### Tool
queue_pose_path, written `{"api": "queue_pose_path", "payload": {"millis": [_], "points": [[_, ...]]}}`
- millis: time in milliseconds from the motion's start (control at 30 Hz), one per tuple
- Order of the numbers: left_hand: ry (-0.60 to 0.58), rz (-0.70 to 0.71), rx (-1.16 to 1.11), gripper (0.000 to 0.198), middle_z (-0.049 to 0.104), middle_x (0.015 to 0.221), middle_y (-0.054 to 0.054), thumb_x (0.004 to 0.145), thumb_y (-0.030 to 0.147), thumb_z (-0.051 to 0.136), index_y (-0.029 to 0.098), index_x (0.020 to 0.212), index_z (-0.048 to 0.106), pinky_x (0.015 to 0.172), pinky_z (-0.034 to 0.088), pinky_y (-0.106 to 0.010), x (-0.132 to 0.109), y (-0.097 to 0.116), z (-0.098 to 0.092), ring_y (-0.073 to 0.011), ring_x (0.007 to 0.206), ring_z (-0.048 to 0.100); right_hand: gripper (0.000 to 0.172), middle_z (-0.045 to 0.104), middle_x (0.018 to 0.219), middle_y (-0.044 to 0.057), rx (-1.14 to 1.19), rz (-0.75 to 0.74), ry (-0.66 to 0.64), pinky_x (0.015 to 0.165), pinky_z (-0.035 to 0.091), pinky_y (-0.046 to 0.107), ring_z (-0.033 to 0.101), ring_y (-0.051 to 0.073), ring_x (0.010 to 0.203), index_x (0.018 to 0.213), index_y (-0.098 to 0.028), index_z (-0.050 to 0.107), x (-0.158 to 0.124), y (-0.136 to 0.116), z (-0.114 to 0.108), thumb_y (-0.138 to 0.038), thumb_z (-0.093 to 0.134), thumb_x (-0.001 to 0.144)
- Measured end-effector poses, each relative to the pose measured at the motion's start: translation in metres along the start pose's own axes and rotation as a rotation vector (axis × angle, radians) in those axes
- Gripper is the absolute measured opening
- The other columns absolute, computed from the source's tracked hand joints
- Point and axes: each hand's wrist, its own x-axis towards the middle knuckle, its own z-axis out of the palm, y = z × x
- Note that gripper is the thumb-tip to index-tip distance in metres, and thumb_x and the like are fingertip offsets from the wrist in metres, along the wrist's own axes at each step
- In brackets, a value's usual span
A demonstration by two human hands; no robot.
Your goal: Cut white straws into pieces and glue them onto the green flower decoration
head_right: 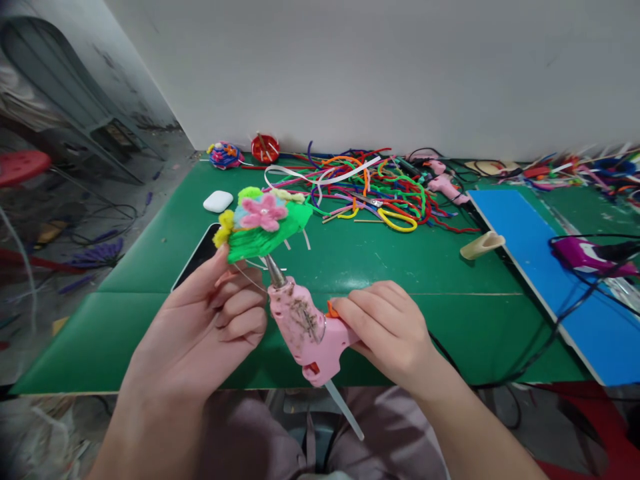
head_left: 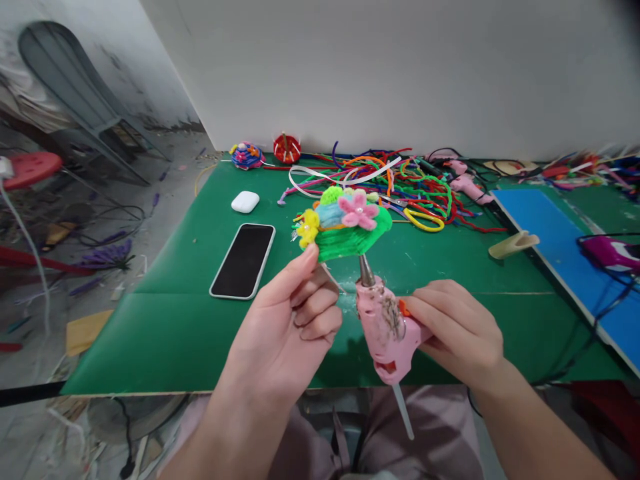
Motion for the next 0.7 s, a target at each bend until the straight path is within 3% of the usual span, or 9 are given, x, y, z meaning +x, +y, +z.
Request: {"api": "queue_pose_path", "payload": {"millis": [500,700], "points": [[0.005,0.017,0.053,0.037,0.021,0.051,0.009,0.076,0.016,0.065,0.017,0.057,0.033,0.031,0.018,-0.013,0.0002,0.0001,0.0005,-0.0011,0.035,0.019,0.018,0.066,0.080,0.007,0.006,0.008,-0.002,0.066,0.047,0.032,0.058,0.017,0.072,0.101,-0.016,0.061,-0.0004,-0.0012,-0.0001,-0.018,0.056,0.084],[-0.016,-0.003,-0.002,0.035,0.018,0.052,0.009,0.076,0.013,0.063,0.016,0.056,0.034,0.032,0.016,-0.014,-0.0011,0.0007,-0.0001,-0.0023,0.038,0.014,0.025,0.064,0.085,0.009,0.017,0.011,0.008,0.067,0.048,0.033,0.059,0.019,0.077,0.107,-0.015,0.059,-0.0041,0.0002,0.0000,-0.019,0.058,0.083]]}}
